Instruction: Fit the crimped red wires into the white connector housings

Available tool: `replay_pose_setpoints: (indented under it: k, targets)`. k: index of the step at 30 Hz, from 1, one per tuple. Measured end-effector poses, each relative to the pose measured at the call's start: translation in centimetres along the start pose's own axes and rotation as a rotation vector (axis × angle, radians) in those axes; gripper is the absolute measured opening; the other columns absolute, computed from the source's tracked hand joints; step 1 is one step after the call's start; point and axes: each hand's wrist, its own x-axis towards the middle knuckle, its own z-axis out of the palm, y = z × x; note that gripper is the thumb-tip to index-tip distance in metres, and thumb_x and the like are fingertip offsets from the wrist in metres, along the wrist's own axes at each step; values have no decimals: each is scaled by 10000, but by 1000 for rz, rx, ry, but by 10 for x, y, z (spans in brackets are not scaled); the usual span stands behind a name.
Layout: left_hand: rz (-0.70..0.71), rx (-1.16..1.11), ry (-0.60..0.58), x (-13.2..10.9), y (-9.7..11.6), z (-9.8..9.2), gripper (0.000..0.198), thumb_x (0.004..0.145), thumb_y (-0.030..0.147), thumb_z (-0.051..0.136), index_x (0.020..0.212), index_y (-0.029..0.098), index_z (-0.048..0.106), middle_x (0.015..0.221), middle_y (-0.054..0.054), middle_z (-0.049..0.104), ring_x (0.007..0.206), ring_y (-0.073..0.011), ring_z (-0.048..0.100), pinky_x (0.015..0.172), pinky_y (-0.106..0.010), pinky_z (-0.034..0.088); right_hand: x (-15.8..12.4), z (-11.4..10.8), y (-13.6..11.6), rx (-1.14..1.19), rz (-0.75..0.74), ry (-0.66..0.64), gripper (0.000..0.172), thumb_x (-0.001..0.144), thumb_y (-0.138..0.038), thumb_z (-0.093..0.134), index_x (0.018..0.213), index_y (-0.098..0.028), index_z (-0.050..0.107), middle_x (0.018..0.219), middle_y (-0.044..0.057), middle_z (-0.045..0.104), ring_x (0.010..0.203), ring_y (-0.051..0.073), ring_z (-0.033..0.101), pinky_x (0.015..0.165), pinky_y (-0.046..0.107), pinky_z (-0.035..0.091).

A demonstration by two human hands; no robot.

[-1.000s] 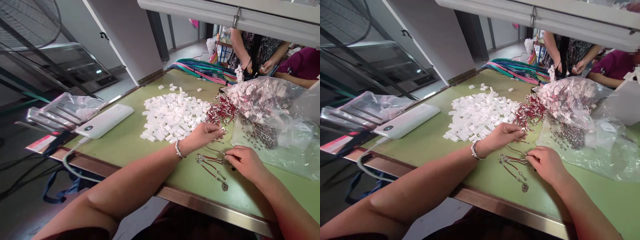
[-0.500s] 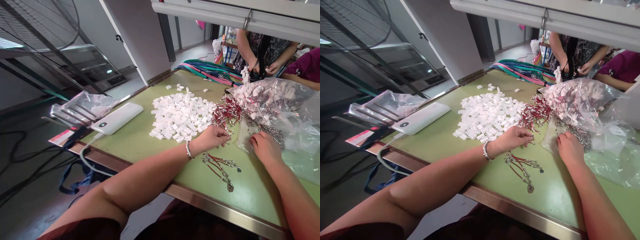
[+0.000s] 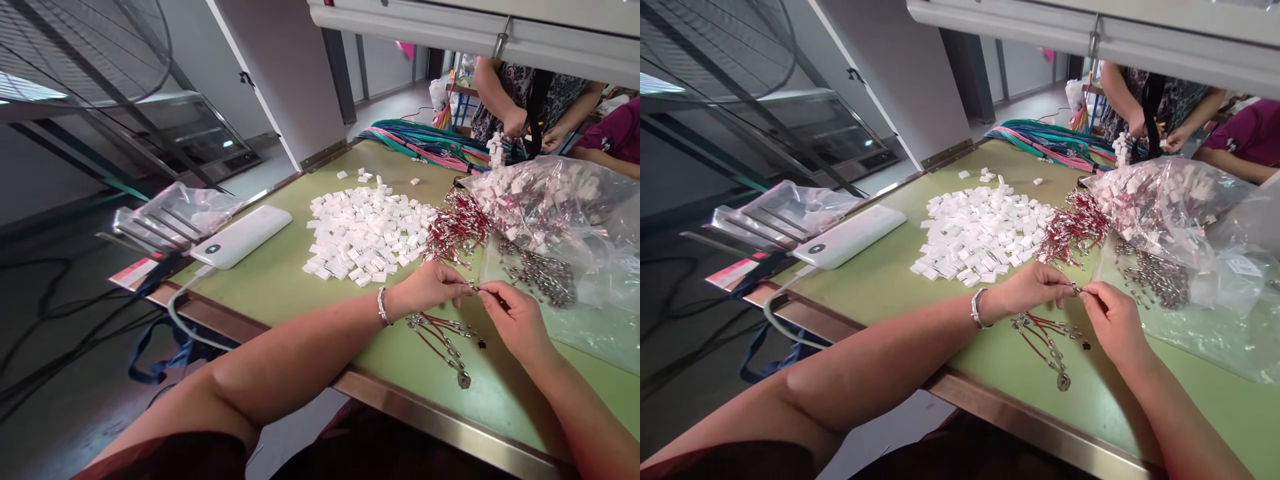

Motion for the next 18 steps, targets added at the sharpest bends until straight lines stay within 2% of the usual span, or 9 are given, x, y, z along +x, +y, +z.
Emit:
replay_pose_setpoints:
  k: [3, 6, 11, 14, 18]
  targets:
    - [33, 53, 10, 0, 0, -1, 273, 853, 345, 605, 724, 130, 713, 632, -16, 659, 510, -65, 494, 510, -198, 393, 0, -2, 1, 15, -15, -17, 152, 896, -276, 532, 833, -213, 655, 677, -13, 651, 575, 127, 558, 555, 232, 412]
    - [114, 196, 8, -1, 0, -3, 257, 872, 293, 594, 713, 126, 708, 624, -18, 655, 532, -77, 522, 531, -204, 403, 0, -4, 0, 10, -34, -79, 167, 894, -265, 526, 812, -211, 661, 708, -6, 660, 616, 129, 574, 596, 235, 426]
    - [448, 558, -55, -8, -2, -4, 174, 895, 226, 579, 837, 158, 729, 765, -42, 713, 689, -126, 623, 647, -235, 447, -6, -7, 0, 97, 72, -293, 187, 866, -270, 537, 732, -208, 651, 601, -27, 612, 553, 119, 541, 544, 224, 415]
    - [502, 523, -91, -8, -4, -4, 187, 909, 209, 552, 850, 154, 720, 782, -47, 719, 707, -123, 636, 659, -225, 464, -8, -5, 0, 145, 97, -303, 208, 878, -282, 515, 723, -205, 630, 578, -28, 597, 534, 115, 532, 524, 218, 410]
    - [439, 375, -90, -4, -3, -8, 194, 899, 214, 547, 831, 145, 715, 758, -41, 707, 678, -102, 615, 653, -213, 471, -5, -3, 0, 9, -38, -248, 222, 888, -259, 502, 695, -200, 594, 600, -13, 591, 548, 119, 527, 544, 234, 411]
